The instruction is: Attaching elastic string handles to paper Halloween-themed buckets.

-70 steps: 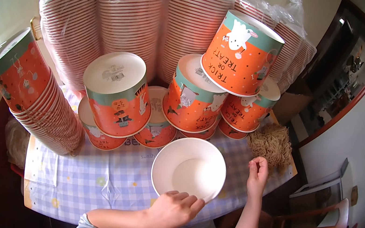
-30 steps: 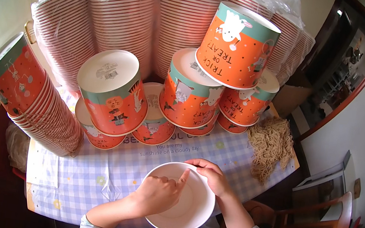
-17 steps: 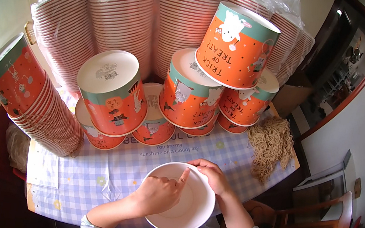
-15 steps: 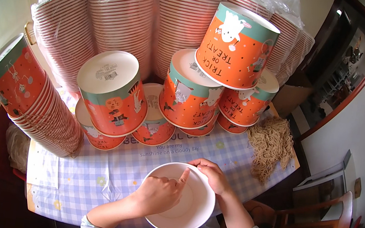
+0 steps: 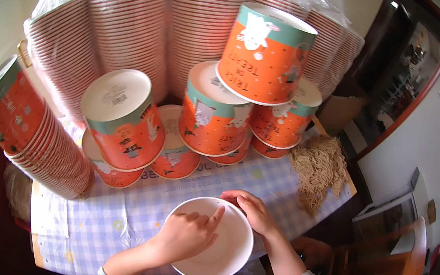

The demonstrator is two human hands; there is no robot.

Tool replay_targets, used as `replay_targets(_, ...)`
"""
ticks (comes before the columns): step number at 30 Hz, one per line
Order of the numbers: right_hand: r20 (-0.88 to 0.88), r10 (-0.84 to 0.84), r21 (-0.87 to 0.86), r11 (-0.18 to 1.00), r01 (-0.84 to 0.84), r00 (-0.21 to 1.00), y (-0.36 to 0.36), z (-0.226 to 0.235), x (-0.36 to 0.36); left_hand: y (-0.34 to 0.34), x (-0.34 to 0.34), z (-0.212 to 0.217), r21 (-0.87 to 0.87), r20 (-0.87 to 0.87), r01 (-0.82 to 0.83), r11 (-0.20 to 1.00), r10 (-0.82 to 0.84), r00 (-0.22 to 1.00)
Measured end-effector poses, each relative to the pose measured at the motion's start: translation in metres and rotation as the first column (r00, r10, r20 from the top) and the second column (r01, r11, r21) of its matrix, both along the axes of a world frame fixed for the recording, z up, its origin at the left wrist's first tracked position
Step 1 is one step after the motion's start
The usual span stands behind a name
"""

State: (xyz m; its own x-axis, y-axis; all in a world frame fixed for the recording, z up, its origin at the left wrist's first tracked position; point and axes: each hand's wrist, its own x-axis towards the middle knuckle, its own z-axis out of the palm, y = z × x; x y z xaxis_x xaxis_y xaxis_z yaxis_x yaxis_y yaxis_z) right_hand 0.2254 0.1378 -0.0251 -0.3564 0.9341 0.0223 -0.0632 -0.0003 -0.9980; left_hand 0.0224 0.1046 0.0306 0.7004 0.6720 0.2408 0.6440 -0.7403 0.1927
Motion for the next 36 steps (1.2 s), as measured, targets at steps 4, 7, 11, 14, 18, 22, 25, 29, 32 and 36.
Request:
replay_targets(4,0.071,-0.183,0.081,0.981,0.177,0.981,0.004,-0.011,0.027,0.002,-0.007,0.026,0.065,0.202,-0.154,0.986,0.138,0.97)
replay_targets(7,0.366,-0.394,0.215,0.917,0.336,0.843,0.012,-0.032,0.067,0.015,-0.012,0.027,0.073,0.278,-0.243,0.967,0.214,0.936)
replay_targets(11,0.599,-0.741,0.753,0.65,0.101,0.304,0.027,-0.036,0.115,0.031,-0.019,0.007,0.011,0.298,-0.228,0.974,0.214,0.93)
replay_targets(14,0.577,-0.817,0.813,0.575,-0.09,-0.005,0.04,-0.035,0.143,0.032,-0.016,0.005,-0.038,0.293,-0.204,0.978,0.206,0.934)
replay_targets(18,0.497,-0.857,0.785,0.511,-0.351,-0.135,0.062,-0.043,0.161,0.028,-0.02,0.007,-0.064,0.237,-0.264,0.962,0.272,0.933)
replay_targets(22,0.556,-0.8,0.713,0.599,-0.364,-0.225,0.072,-0.052,0.165,0.027,-0.03,0.004,-0.033,0.207,-0.326,0.945,0.325,0.923)
replay_targets(25,0.586,-0.807,0.806,0.574,-0.146,0.065,0.066,-0.035,0.137,0.023,-0.039,0.006,0.062,0.118,-0.337,0.94,0.328,0.937)
replay_targets(29,0.513,-0.747,0.829,0.558,-0.019,0.423,0.061,-0.005,0.102,0.015,-0.044,0.019,0.05,-0.037,-0.442,0.896,0.444,0.895)
replay_targets(32,0.44,-0.512,0.603,0.777,0.18,0.738,0.051,0.022,0.066,0.011,-0.054,0.022,0.051,-0.133,-0.548,0.835,0.55,0.825)
replay_targets(36,0.409,-0.356,0.608,0.793,0.039,0.84,0.041,0.064,0.018,0.009,-0.063,0.017,0.124,-0.14,-0.65,0.75,0.662,0.737)
